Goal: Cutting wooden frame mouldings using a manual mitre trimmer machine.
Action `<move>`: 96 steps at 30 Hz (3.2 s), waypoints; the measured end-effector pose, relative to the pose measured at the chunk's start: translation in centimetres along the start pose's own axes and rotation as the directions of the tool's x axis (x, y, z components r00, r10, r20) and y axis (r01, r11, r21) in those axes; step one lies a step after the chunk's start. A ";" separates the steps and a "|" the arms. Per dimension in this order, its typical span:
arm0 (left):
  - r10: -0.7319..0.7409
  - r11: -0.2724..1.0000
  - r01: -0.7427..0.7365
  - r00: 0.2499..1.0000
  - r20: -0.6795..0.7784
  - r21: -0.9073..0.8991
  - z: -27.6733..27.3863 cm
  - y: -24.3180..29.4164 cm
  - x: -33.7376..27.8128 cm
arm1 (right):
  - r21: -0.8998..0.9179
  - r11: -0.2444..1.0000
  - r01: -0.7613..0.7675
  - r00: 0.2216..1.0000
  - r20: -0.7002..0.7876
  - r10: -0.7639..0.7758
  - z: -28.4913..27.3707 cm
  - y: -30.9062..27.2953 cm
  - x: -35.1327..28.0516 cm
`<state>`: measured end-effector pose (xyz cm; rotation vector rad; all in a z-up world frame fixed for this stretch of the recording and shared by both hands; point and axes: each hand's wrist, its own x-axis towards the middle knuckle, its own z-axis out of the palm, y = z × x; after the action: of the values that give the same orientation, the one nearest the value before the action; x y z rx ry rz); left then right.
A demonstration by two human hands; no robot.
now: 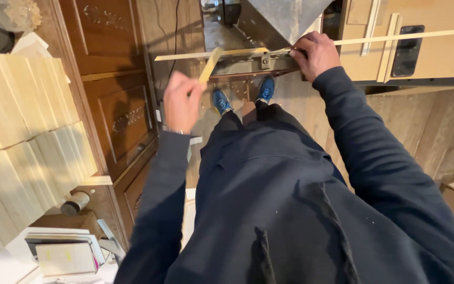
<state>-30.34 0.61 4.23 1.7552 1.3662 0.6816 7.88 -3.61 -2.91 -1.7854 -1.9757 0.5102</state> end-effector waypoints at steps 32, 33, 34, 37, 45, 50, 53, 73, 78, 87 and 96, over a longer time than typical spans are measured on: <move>-0.123 0.606 -0.114 0.964 0.235 0.787 5.0 -9.4 6.4 | -0.175 0.981 -0.090 0.996 0.006 0.092 2.7 1.8 -1.6; -0.125 0.606 -0.113 0.964 0.234 0.787 4.4 -8.6 6.4 | -0.174 0.981 -0.089 0.996 0.007 0.092 2.9 1.8 -1.6; -0.082 0.599 -0.146 0.967 0.241 0.788 3.9 -7.8 6.4 | -0.187 0.978 -0.097 0.995 0.014 0.101 3.1 1.8 -1.7; 0.004 0.578 -0.221 0.963 0.269 0.785 3.4 -6.8 7.1 | -0.206 0.972 -0.111 0.993 0.018 0.117 3.2 2.0 -1.7; 0.026 0.500 -0.320 0.934 0.356 0.805 3.4 -8.0 8.0 | -0.205 0.973 -0.107 0.994 -0.001 0.109 3.3 1.8 -1.7; 0.049 0.459 -0.361 0.923 0.383 0.812 4.4 -9.7 7.9 | -0.290 0.953 -0.092 0.994 -0.086 0.069 1.9 -3.0 -1.2; 0.054 0.446 -0.380 0.915 0.399 0.810 3.8 -8.7 8.0 | -0.295 0.956 0.008 0.990 -0.135 -0.050 1.2 -8.9 -1.3; 0.178 0.423 -0.416 0.909 0.376 0.805 3.3 -8.1 7.6 | 0.562 0.665 -0.492 0.823 0.052 0.565 3.1 -3.1 -6.2; 0.158 0.407 -0.403 0.915 0.371 0.820 3.4 -8.2 7.8 | 0.559 0.692 -0.457 0.842 0.022 0.538 0.2 -1.0 -6.8; 0.108 0.360 -0.384 0.922 0.371 0.850 4.0 -8.0 7.8 | 0.672 0.613 -0.416 0.716 -0.172 0.676 -5.9 10.8 -12.4; 0.090 0.384 -0.329 0.943 0.320 0.862 3.4 -7.7 7.4 | 0.302 0.854 -0.424 0.904 0.205 0.376 -1.9 -5.0 -6.9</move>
<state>-29.67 7.60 -4.50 2.8149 1.4587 -0.3044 5.27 -11.04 0.96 -1.9730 -1.4675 1.0690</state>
